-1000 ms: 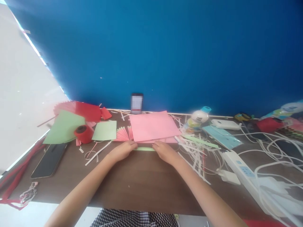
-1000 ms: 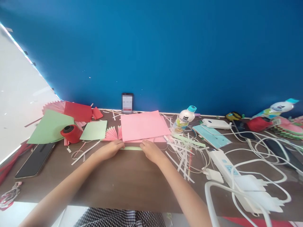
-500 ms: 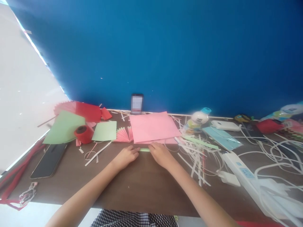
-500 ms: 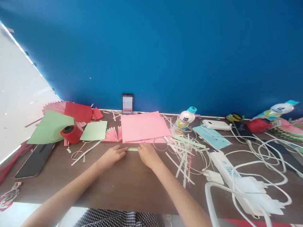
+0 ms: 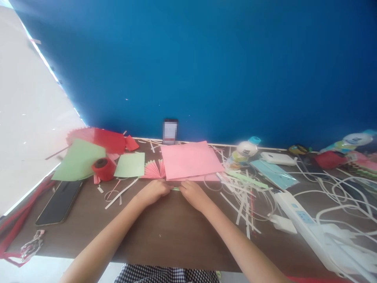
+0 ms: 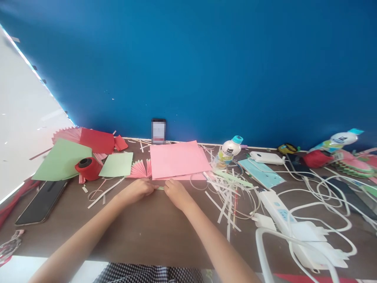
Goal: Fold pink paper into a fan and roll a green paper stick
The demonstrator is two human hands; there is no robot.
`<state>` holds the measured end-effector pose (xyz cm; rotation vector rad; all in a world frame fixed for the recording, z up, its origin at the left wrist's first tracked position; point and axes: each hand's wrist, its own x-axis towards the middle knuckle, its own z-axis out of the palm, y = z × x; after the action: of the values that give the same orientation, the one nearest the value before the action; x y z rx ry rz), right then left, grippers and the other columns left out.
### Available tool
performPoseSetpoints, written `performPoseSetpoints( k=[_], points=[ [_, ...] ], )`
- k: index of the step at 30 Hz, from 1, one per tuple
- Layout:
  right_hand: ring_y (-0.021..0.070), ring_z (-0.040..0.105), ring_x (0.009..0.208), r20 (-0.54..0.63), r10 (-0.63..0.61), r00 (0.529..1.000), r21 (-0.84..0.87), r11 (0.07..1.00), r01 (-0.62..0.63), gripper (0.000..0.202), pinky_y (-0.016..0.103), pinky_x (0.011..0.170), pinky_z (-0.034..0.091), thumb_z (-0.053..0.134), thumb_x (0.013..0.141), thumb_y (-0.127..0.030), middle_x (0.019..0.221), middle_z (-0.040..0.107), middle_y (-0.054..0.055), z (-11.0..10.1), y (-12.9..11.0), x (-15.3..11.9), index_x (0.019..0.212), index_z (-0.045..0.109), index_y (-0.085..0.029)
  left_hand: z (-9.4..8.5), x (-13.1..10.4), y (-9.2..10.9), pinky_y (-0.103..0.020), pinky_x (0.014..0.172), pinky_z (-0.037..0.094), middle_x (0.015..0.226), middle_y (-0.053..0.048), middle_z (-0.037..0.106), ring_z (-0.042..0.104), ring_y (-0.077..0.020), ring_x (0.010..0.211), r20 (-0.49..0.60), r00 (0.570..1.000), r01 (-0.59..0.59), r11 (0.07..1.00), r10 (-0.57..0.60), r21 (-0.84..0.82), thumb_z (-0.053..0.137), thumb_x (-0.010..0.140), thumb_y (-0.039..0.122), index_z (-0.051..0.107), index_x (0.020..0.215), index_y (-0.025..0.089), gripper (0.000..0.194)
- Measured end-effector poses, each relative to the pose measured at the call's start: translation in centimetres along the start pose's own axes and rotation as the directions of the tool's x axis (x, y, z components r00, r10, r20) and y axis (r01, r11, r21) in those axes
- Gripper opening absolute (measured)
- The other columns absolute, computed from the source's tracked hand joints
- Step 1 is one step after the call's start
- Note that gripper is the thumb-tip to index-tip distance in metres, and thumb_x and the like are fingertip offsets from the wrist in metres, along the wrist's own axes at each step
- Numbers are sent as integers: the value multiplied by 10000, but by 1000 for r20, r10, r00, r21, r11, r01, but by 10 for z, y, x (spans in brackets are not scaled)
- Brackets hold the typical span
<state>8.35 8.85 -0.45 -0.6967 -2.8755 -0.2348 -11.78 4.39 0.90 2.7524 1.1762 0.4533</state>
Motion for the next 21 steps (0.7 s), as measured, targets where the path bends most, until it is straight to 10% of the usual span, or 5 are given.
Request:
performPoseSetpoints(
  k=[13, 21],
  points=[
    [158, 509, 736, 42, -13, 999, 214, 977, 4, 274, 275, 631, 402, 381, 762, -27, 759, 565, 50, -5, 12, 13, 850, 598, -169, 3, 6, -11, -223, 538, 286, 609, 1, 534, 460, -113, 580, 46, 994, 105, 991, -102, -82, 382, 753, 49, 515, 646, 157, 203],
    [168, 486, 668, -50, -64, 997, 9, 998, 64, 237, 306, 609, 375, 371, 811, -49, 682, 539, 59, 8, 0, 7, 709, 572, -124, 2, -2, -6, -236, 609, 364, 728, -37, 583, 484, -143, 712, 10, 1000, 19, 1000, -19, 7, 383, 828, 132, 539, 686, 149, 212]
  ],
)
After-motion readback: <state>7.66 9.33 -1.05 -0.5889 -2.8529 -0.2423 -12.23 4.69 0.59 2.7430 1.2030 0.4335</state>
